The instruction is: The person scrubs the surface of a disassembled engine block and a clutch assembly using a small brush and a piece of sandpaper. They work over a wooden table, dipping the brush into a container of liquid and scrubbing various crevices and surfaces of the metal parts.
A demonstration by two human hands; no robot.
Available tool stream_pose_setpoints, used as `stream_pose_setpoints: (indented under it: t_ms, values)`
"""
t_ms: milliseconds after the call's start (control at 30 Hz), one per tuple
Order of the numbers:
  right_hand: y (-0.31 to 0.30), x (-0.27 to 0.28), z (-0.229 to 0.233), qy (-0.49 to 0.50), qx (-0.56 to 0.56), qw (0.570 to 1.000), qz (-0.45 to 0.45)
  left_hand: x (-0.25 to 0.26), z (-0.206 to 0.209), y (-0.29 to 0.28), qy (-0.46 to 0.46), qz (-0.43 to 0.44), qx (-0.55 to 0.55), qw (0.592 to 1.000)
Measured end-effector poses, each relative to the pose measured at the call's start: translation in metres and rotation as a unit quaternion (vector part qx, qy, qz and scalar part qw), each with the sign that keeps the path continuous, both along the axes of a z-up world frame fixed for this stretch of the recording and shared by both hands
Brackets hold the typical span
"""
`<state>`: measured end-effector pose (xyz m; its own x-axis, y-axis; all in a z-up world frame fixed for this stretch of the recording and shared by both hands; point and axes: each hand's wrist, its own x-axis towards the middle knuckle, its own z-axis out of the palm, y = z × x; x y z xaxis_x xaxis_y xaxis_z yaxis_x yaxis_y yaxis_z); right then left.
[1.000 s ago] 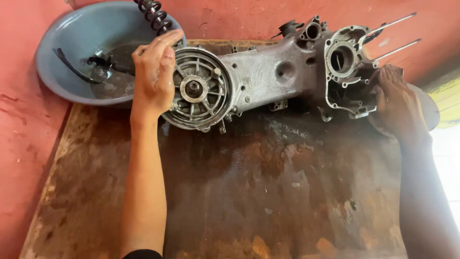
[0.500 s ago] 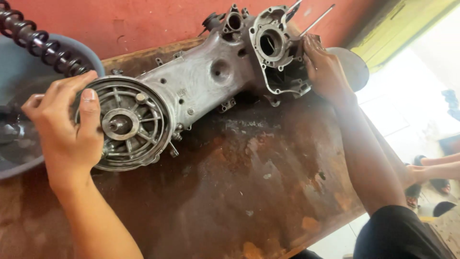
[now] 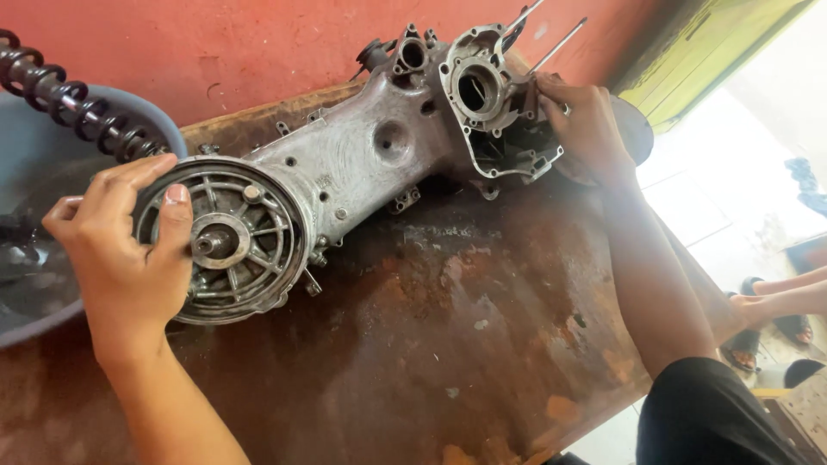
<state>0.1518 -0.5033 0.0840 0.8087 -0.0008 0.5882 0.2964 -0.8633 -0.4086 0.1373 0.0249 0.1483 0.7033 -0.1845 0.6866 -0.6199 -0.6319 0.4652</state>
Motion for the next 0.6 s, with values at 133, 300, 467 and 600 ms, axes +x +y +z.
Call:
stream_pose_setpoints:
  t_ms: [133, 300, 467, 600]
  values:
    - [-0.002, -0.012, 0.007, 0.126, -0.042, 0.979, -0.153, 0.002, -0.005, 0.001, -0.004, 0.003, 0.005, 1.0]
    - [0.006, -0.014, 0.019, 0.019, -0.026, 0.999, 0.036, 0.004, -0.004, 0.002, 0.007, 0.006, -0.005, 1.0]
    - [-0.006, 0.001, 0.02, 0.097, -0.086, 0.987, -0.094, 0.003, -0.005, 0.0, 0.023, 0.019, -0.011, 1.0]
    - [-0.031, -0.004, 0.022, 0.131, -0.143, 0.972, -0.136, 0.003, -0.006, -0.001, -0.016, 0.038, 0.037, 0.998]
